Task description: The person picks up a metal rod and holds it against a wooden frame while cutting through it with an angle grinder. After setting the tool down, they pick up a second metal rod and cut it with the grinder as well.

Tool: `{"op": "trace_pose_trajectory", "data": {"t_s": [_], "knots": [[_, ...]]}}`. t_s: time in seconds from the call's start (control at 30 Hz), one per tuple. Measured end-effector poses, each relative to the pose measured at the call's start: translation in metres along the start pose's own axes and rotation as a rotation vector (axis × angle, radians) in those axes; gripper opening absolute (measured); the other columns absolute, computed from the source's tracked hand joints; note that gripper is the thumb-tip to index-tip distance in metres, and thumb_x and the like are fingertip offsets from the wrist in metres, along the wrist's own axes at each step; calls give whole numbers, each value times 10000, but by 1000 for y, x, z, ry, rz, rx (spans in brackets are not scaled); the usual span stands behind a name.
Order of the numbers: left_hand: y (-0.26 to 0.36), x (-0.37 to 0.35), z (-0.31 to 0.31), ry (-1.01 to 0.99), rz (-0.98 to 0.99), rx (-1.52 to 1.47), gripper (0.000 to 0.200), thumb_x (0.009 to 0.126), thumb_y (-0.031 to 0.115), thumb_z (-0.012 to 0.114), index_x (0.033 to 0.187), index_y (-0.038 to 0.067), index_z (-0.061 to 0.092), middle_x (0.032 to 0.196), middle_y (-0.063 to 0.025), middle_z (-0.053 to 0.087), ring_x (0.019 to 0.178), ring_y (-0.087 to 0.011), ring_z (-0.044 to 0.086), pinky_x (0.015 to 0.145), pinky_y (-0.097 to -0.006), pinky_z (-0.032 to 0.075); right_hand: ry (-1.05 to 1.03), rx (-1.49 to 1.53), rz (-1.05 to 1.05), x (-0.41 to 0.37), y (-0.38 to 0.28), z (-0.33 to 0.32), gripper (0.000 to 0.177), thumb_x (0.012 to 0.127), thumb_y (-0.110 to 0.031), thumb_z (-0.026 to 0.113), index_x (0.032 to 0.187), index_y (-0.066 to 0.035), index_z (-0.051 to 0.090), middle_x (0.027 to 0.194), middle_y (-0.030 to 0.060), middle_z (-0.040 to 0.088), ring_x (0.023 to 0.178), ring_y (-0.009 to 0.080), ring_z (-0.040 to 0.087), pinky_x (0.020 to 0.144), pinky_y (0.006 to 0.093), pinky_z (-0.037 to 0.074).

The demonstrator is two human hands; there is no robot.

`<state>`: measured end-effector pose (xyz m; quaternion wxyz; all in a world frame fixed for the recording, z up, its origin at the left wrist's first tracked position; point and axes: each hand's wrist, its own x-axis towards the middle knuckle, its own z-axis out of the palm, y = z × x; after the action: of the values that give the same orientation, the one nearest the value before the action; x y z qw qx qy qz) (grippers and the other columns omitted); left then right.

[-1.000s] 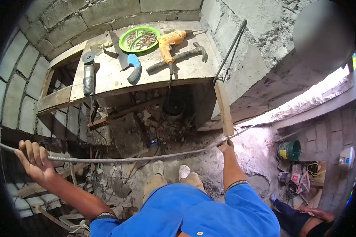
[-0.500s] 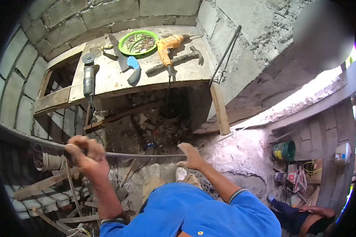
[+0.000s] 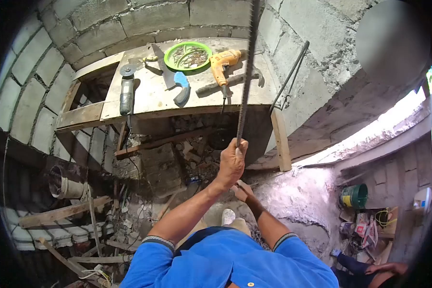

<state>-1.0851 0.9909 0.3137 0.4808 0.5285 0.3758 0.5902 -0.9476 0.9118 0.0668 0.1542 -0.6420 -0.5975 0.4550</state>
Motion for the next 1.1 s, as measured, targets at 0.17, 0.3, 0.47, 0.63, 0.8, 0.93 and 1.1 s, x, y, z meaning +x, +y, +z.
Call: {"op": "trace_pose_trajectory", "data": {"t_s": [0.17, 0.3, 0.47, 0.63, 0.8, 0.93, 1.1], "knots": [[-15, 7, 4, -114, -148, 241, 353, 1046, 353, 532, 965, 14, 584, 715, -63, 523, 685, -107, 494, 624, -322, 453, 38, -19, 93, -7, -43, -4, 556, 914, -369, 663, 1325, -8, 562, 1247, 245, 643, 1189, 421, 593, 1000, 450, 469], [-31, -7, -37, 107, -186, 134, 273, 1018, 259, 549, 1053, 12, 662, 841, -86, 687, 788, -167, 686, 700, -327, 528, 100, 143, -46, -13, -24, -4, 581, 914, -398, 654, 1341, -18, 553, 1165, 234, 688, 1109, 413, 639, 950, 437, 499], [9, -4, -139, 446, -191, 268, 367, 1072, 359, 464, 975, 50, 638, 887, -78, 646, 758, -159, 663, 688, -319, 506, 8, -12, 131, -46, 13, -43, 490, 917, -409, 630, 1207, -15, 647, 1062, 213, 703, 1001, 366, 672, 888, 414, 516], [118, 14, -226, 687, -13, -5, 260, 1035, 249, 523, 860, 68, 588, 599, 8, 460, 524, -105, 498, 515, -269, 460, 126, 6, 253, -88, 166, -38, 393, 915, -374, 625, 982, 5, 703, 865, 132, 696, 667, 220, 662, 515, 385, 521], [170, 5, -290, 832, 77, -141, 384, 1018, 447, 575, 972, 66, 556, 649, 61, 338, 520, -56, 326, 430, -241, 275, 130, 109, 563, -102, 190, -63, 418, 907, -425, 641, 823, -17, 676, 612, 132, 644, 512, 235, 615, 511, 392, 503], [159, -10, -305, 902, 66, -248, 393, 1025, 454, 554, 940, 70, 554, 618, 56, 342, 485, -65, 324, 408, -248, 266, 187, 218, 399, -97, 181, -69, 304, 954, -285, 573, 1054, -14, 668, 818, 104, 675, 619, 187, 648, 471, 326, 490], [139, -21, -301, 947, 15, -300, 389, 1032, 456, 540, 940, 79, 548, 617, 50, 344, 467, -71, 311, 412, -254, 269, 728, 284, 89, -96, 98, -113, 272, 991, -194, 533, 1052, 45, 648, 849, 124, 697, 706, 182, 662, 648, 313, 541]]}}
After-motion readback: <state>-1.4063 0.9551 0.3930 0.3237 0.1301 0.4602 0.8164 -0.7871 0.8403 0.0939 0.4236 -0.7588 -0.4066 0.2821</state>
